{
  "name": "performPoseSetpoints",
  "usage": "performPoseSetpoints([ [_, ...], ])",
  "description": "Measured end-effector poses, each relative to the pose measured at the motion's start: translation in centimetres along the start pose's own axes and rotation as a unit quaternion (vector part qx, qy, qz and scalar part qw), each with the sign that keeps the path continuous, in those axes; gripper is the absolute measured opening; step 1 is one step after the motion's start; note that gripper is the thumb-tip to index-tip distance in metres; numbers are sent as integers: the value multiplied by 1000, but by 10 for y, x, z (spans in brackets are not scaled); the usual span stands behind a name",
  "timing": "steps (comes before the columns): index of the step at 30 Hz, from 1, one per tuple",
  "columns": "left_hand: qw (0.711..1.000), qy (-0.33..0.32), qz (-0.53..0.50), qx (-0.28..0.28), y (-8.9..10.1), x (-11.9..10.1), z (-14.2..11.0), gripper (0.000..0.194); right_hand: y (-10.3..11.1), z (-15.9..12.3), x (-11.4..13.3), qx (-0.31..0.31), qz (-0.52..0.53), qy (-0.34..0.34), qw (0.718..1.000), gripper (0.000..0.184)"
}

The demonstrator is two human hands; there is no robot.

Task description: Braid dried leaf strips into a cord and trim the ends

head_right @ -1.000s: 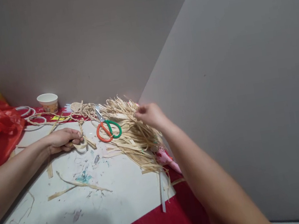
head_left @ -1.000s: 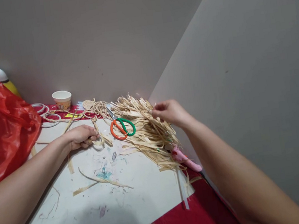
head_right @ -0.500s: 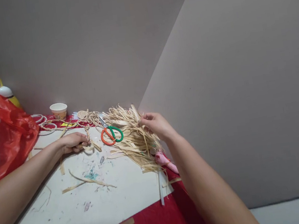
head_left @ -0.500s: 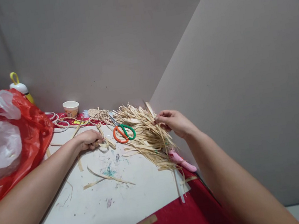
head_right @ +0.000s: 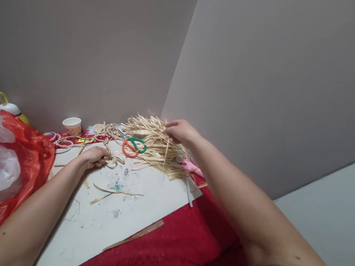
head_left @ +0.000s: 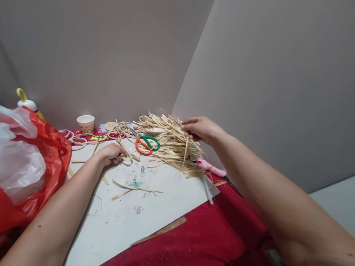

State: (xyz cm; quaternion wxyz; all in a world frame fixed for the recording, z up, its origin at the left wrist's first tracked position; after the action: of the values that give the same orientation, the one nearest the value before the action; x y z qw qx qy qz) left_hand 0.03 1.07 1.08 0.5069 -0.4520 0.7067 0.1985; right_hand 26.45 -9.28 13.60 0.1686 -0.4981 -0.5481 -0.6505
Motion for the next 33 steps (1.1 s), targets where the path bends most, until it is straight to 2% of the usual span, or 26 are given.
performPoseSetpoints([
  [3, 1000, 4, -5, 4, 1, 1, 3, 15, 16, 2, -6, -47, 36, 17, 998, 20],
  [7, 1000, 14, -11, 6, 2, 1, 5, 17, 34, 2, -8, 16, 71, 15, 997, 12],
  [10, 1000, 17, -13, 2, 2, 2, 6, 17, 48, 5, -4, 35, 127, 54, 990, 16],
  [13, 1000, 11, -20, -1, 3, 2, 7, 17, 49, 8, -4, 56, 102, 65, 991, 20],
  [15, 1000, 11, -25, -1, 4, 3, 6, 16, 44, 7, -2, 62, 133, 84, 986, 21],
  [18, 999, 13, -35, 0, 4, 3, 5, 14, 27, -2, 3, 107, 195, 102, 969, 21],
  [21, 999, 10, -41, 1, 3, 2, 2, 13, 2, -16, 9, 168, 187, 115, 961, 24],
  [26, 999, 15, -41, -2, 1, 0, 2, 12, -43, -30, 13, 212, 61, 155, 963, 29],
  [28, 999, 21, -49, 2, 1, 0, 4, 11, -65, -30, 7, 248, -7, 145, 958, 31],
  [31, 997, 31, -65, 18, 1, 0, 7, 11, -96, -24, -15, 318, -109, 92, 937, 28],
  [33, 996, 36, -72, 24, 2, 1, 9, 12, -111, -19, -30, 356, -185, 84, 912, 30],
])
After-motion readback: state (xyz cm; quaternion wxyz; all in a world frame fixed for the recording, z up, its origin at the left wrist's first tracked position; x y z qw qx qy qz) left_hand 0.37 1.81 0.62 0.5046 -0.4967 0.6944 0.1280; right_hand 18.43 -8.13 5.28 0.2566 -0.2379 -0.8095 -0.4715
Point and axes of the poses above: each hand's wrist, its own z-axis towards the middle knuckle, its own y-axis out of the back of the hand, x = y × z, the point moved 5 cm from there along z, towards the middle knuckle, and after that the axes turned 13 degrees about -z, right-handed, at the moved point
